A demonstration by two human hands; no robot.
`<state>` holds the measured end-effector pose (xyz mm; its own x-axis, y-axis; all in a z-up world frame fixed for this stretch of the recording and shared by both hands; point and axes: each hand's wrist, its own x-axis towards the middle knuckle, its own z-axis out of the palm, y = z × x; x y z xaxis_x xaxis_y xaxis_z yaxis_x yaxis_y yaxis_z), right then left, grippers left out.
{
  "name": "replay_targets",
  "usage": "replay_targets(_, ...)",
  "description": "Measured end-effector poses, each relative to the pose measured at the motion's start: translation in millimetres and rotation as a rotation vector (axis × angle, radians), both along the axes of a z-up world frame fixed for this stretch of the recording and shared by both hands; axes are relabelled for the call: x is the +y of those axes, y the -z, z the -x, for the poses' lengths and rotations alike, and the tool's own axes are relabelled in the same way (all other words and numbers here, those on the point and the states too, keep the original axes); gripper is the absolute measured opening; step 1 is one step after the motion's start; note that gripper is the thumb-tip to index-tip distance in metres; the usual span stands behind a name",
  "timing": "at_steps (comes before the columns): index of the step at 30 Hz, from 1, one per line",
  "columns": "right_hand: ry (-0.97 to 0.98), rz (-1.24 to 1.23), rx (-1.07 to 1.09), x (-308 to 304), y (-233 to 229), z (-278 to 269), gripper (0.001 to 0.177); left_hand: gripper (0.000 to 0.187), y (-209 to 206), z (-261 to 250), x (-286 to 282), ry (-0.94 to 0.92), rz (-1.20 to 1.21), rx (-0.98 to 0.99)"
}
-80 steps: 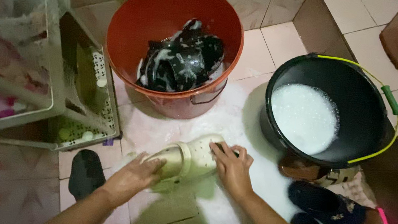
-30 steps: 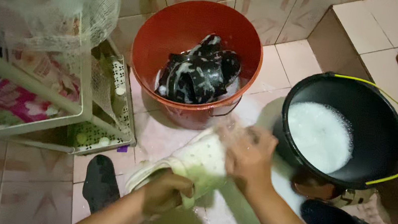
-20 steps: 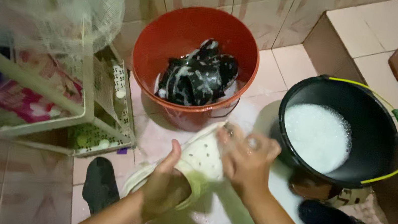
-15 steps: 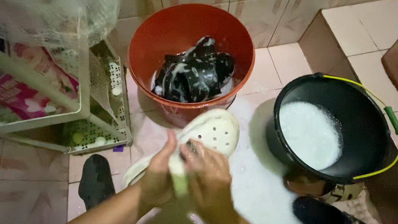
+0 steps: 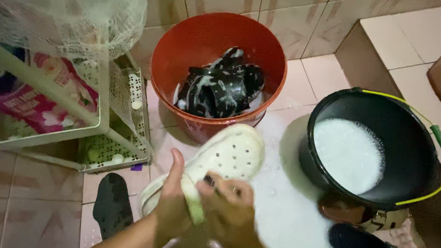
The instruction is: The person scrubs a white clog-style shoe with a brush and soapy water. They repeatedly dip the brush into a black bucket of soapy water and scrub the shoe's upper and sole.
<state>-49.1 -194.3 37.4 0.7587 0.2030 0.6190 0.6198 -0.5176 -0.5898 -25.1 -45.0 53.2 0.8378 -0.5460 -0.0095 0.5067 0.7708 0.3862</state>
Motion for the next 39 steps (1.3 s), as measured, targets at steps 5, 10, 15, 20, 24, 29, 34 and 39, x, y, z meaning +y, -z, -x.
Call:
replay_targets(5, 0.27, 0.161, -0.059, -31, -14, -51, 0.04, 0.064, -5, 14, -18, -0.021, -0.381, 0.533)
replay_targets(10, 0.076, 0.004, 0.047, -6, -17, -8, 0.038, 0.038, 33, 8, -1, 0.154, -0.379, 0.336)
replay_targets(15, 0.277, 0.045, 0.095, -53, -8, -81, 0.017, 0.026, 74, 40, -3, 0.183, -0.459, 0.305)
replay_targets(20, 0.39, -0.088, 0.043, -46, -11, -39, 0.03, 0.031, 41, 26, -4, 0.268, -0.533, 0.38)
replay_targets(24, 0.403, -0.042, 0.073, -35, 5, -21, 0.029, 0.048, 25, 34, -14, 0.105, -0.466, 0.765)
replay_targets(29, 0.286, 0.307, -0.021, -15, 20, -6, 0.034, 0.035, 64, 30, 5, 0.15, -0.322, 0.26)
replay_targets(34, 0.348, -0.13, 0.086, -49, 5, -50, 0.031, 0.037, 73, 43, 1, 0.157, -0.396, 0.339)
replay_targets(39, 0.356, -0.145, 0.049, -31, 10, -14, 0.028, 0.038, 67, 32, 14, 0.103, -0.416, 0.326)
